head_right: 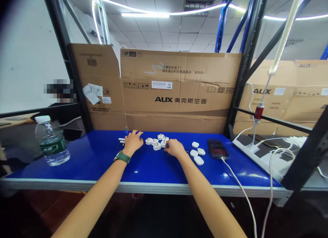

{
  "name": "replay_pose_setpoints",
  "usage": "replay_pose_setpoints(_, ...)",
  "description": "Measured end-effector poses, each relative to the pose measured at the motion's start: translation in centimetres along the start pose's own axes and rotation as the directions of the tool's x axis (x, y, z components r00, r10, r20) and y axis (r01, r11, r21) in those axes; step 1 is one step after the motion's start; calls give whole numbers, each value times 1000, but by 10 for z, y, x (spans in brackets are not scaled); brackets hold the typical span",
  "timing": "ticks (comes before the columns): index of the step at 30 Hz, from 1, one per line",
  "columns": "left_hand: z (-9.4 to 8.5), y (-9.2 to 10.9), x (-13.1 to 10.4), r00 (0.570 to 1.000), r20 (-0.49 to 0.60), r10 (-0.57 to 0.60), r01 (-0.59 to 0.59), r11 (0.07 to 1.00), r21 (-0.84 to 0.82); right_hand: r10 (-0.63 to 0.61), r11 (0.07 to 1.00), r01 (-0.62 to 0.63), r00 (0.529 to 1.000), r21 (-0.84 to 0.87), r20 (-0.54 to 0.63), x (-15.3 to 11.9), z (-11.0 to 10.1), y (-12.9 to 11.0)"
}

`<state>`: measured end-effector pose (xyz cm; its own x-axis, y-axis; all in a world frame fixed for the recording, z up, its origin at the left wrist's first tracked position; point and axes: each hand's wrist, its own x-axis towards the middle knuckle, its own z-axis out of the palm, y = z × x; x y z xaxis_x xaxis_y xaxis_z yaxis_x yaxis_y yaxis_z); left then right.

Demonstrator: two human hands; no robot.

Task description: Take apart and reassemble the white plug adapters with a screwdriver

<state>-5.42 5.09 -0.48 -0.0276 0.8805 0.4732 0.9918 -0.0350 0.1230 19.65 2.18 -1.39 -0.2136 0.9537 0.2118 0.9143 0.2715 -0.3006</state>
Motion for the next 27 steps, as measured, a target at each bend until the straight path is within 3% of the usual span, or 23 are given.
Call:
replay_pose_setpoints(4,2,-12,7,979,169,-112,106,993,46,-32,999,32,999,-24,2,0,1,-2)
replay_pose_setpoints(7,3,-14,9,962,251,-110,95,993,69,-30,999,29,999,-31,-19,1,0,-2)
replay_pose_setpoints(13,2,-5,5,978,208,-27,18,999,43,79,997,-80,992,-8,-95,1,-5,4)
replay_pose_setpoints(20,-12,1,6,999,42,-1,6,994,-112,110,994,-104,982,43,-157,1,-8,7)
replay_pose_setpoints(27,-5,-2,2,992,117,36,-33,999,-24,151,988,-147,976,38,-158,1,-8,8)
